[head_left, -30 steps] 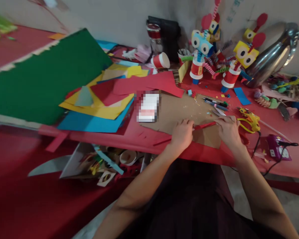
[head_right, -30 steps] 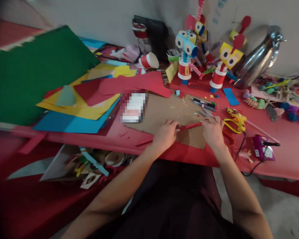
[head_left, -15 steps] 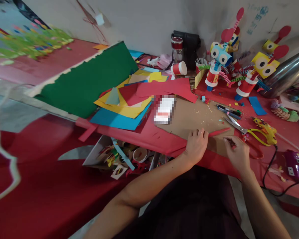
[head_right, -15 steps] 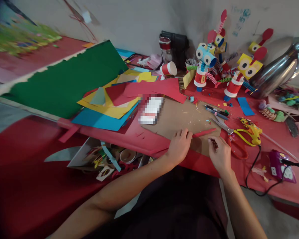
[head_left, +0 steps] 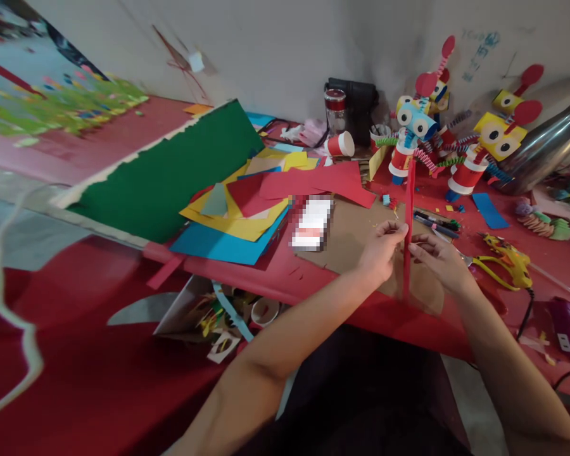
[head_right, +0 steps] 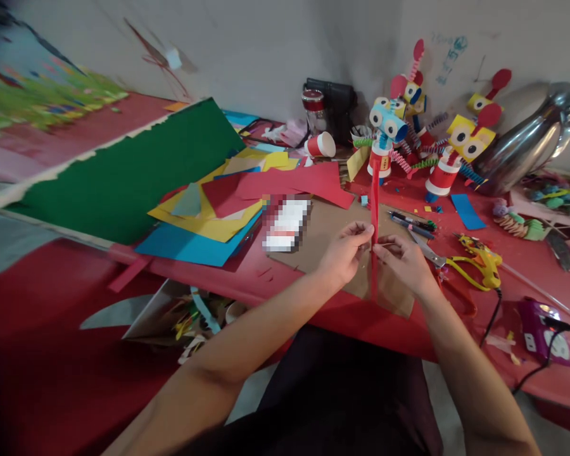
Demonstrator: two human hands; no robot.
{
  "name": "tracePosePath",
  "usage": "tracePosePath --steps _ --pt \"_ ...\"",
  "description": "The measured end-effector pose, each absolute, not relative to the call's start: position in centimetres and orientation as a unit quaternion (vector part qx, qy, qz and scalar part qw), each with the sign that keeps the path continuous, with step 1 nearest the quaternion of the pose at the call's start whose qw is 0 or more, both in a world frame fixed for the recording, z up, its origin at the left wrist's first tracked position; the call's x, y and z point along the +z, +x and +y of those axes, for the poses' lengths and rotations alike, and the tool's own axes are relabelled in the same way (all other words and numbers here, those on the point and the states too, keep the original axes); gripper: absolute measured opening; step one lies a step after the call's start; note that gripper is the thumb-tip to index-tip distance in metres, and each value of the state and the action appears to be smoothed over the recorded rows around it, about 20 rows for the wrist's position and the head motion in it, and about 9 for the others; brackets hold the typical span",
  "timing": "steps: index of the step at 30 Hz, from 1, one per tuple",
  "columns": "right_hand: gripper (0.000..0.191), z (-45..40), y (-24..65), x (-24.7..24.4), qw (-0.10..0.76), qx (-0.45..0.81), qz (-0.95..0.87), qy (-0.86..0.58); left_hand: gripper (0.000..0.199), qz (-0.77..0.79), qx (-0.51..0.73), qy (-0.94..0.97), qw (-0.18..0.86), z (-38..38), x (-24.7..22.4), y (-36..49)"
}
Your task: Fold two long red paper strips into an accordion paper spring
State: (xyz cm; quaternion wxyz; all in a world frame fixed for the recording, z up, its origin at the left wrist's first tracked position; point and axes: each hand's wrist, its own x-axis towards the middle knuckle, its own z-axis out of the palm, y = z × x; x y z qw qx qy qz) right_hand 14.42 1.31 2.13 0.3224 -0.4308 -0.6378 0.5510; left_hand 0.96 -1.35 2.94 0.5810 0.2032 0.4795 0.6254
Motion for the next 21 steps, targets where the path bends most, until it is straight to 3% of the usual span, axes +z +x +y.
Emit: tracePosePath --steps 7,11,21 --pt "0.025 2.7 13.5 1.3 0.330 0.580 -0.607 -0.433 0.017 0.430 0.548 0.197 0.690 0.8 1.8 -0.8" --pt "0.021 2.0 13.2 0.8 0.320 0.584 -0.600 -0.443 0.025 0.460 0.507 0.196 0.703 1.2 0.7 -1.9" --pt "0.022 1.2 12.9 1.3 0.301 0.590 -0.619 -0.423 0.023 0.473 0.463 0.138 0.737 1.0 1.1 -2.9"
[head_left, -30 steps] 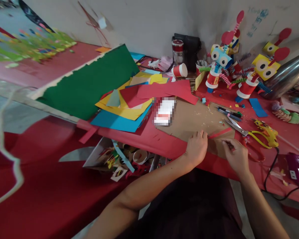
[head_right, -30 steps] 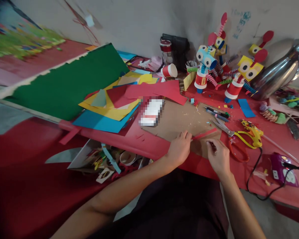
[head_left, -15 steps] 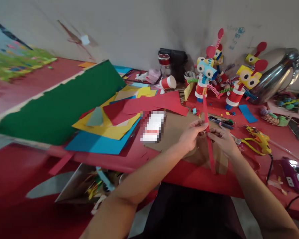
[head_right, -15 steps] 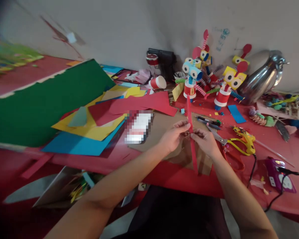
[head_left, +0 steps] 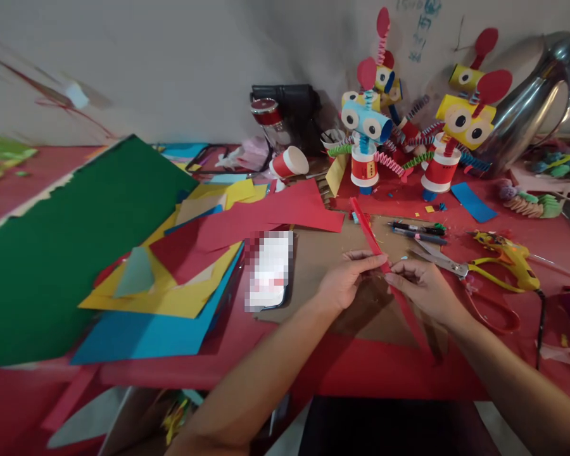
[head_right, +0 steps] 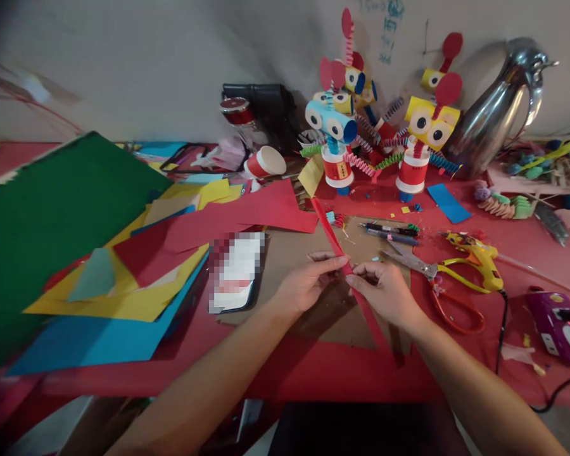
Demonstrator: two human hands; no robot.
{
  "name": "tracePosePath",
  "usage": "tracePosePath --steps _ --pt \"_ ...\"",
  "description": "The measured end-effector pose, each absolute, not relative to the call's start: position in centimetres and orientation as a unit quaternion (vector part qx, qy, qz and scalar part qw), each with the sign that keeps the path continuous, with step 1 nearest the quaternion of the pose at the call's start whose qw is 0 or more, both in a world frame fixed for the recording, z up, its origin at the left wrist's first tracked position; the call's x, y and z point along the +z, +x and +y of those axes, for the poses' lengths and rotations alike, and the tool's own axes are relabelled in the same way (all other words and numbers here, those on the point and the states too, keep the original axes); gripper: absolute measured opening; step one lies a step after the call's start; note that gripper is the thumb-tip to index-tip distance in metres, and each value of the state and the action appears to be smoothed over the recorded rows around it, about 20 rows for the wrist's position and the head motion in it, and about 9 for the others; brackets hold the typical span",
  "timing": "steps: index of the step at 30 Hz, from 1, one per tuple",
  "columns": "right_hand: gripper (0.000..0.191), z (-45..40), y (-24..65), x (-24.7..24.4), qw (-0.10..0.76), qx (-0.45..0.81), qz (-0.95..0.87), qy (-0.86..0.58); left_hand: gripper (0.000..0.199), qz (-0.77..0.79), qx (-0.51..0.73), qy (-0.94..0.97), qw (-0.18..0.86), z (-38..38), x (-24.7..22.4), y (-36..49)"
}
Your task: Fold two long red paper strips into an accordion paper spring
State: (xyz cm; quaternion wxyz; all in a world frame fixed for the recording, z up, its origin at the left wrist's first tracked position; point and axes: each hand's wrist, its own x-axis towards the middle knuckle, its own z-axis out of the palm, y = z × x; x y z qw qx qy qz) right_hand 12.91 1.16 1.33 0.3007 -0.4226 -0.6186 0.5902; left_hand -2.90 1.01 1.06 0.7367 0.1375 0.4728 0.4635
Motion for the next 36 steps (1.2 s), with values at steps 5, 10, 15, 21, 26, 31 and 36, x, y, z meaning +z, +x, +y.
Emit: tracePosePath --steps 5,10,15,21,26,31,36 --pt "0.024 1.1 13.0 1.7 0.264 0.629 -0.611 -0.402 0.027 0.499 0.495 0.159 0.693 1.2 1.3 -3.6" --pt "0.027 0.8 12.7 1.6 0.265 0.651 -0.589 -0.399 0.030 0.504 0.497 0.163 0.688 1.0 1.9 -3.6" --pt "0.029 0.8 12.9 1.6 0.255 0.636 -0.601 -0.412 0.026 0.510 0.492 0.170 0.685 0.8 1.8 -3.6" --pt "0.030 0.8 12.9 1.7 0.234 0.636 -0.607 -0.415 0.022 0.517 0.512 0.187 0.661 1.1 1.8 -4.3" --pt "0.030 0.7 12.8 1.9 0.215 0.648 -0.604 -0.411 0.021 0.518 0.543 0.205 0.628 1.5 2.0 -5.1" --pt "0.031 0.7 12.9 2.0 0.218 0.637 -0.616 -0.409 0.023 0.519 0.542 0.196 0.631 1.7 2.1 -5.5" --pt "0.031 0.6 12.9 1.9 0.208 0.635 -0.622 -0.407 0.026 0.513 0.561 0.185 0.622 1.9 2.2 -5.8"
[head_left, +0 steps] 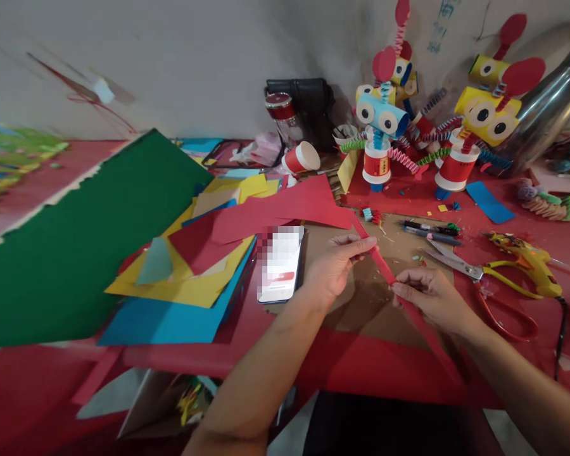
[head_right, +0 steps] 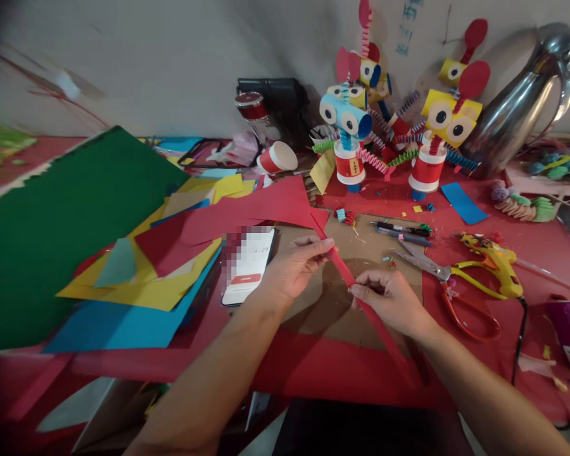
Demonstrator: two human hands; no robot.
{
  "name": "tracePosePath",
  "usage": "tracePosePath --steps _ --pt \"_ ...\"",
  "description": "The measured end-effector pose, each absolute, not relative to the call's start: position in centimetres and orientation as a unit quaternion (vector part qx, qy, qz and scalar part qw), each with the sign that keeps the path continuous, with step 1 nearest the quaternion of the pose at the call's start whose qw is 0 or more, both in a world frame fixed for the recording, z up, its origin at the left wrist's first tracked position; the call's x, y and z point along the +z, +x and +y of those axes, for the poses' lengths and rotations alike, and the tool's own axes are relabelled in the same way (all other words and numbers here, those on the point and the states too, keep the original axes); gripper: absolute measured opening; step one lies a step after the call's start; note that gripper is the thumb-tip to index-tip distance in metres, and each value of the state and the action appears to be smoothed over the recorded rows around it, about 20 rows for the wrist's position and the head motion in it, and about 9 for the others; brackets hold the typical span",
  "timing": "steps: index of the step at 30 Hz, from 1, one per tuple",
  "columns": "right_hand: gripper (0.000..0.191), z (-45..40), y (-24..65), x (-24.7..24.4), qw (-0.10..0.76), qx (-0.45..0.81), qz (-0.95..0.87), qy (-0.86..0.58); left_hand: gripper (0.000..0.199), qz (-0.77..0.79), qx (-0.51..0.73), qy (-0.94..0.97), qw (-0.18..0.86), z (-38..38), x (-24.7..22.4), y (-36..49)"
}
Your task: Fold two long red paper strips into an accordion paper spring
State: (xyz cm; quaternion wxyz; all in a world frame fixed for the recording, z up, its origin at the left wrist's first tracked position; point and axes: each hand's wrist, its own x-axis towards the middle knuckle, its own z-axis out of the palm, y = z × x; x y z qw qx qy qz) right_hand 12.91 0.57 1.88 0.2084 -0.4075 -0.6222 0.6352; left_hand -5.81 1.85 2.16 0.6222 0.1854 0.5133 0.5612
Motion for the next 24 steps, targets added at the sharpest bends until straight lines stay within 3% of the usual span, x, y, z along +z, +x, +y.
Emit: tracePosePath --steps 24 --pt "0.029 0.3 12.9 1.8 0.229 0.549 -0.681 -0.428 0.016 0.483 0.599 0.175 0.614 2.5 2.6 -7.4"
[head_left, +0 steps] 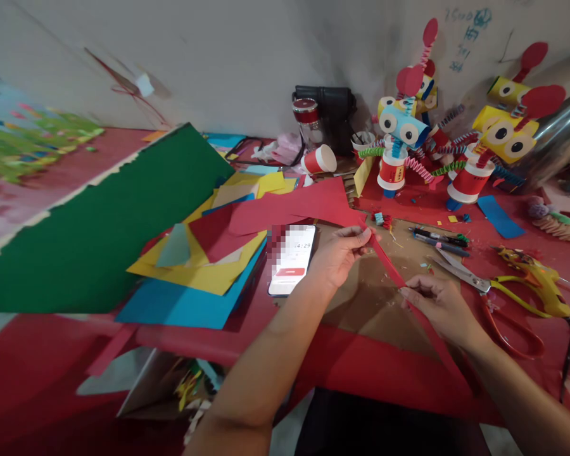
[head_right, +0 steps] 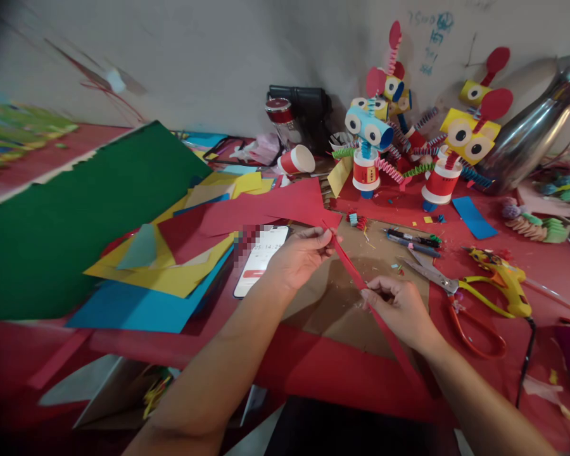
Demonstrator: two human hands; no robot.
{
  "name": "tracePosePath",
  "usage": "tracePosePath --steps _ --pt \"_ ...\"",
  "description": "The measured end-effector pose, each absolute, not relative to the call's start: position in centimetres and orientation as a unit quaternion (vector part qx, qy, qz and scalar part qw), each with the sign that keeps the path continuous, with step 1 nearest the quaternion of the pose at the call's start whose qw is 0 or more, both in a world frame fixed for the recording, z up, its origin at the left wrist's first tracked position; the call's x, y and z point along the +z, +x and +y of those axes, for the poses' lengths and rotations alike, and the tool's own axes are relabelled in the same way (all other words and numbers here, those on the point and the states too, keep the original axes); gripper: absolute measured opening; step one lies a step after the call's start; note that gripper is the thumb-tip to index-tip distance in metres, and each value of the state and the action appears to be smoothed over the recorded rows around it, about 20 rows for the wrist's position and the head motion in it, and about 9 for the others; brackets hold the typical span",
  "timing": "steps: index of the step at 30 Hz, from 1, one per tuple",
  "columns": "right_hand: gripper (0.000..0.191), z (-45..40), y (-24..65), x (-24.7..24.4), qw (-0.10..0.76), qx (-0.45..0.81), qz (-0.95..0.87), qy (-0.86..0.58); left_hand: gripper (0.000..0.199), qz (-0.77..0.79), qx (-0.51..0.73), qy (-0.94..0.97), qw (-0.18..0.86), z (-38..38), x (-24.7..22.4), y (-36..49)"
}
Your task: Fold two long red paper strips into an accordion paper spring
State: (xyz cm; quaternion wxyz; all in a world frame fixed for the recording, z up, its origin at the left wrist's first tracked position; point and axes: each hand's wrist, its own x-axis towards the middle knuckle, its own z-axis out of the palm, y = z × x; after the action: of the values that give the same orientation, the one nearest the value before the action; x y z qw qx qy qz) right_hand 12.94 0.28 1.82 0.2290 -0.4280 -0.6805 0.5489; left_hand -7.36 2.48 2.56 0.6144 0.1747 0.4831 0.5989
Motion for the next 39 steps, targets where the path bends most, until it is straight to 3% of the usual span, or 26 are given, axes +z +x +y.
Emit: tracePosePath --steps 6,12,27,33,39 --pt "0.028 0.2 13.1 1.9 0.223 0.529 -0.692 -0.439 0.018 0.480 0.608 0.174 0.609 2.6 2.7 -7.4" --pt "0.025 0.0 13.0 1.5 0.237 0.455 -0.719 -0.468 0.006 0.484 0.593 0.206 0.610 2.5 2.8 -7.6" --pt "0.023 -0.2 12.9 1.7 0.253 0.430 -0.735 -0.459 0.011 0.487 0.620 0.173 0.591 2.9 2.6 -8.0" --pt "0.018 -0.1 12.8 1.6 0.211 0.503 -0.706 -0.451 0.011 0.498 0.600 0.174 0.601 2.7 2.2 -6.8" --pt "0.029 0.4 12.2 1.5 0.262 0.554 -0.665 -0.428 0.010 0.499 0.525 0.215 0.655 1.2 1.4 -4.1"
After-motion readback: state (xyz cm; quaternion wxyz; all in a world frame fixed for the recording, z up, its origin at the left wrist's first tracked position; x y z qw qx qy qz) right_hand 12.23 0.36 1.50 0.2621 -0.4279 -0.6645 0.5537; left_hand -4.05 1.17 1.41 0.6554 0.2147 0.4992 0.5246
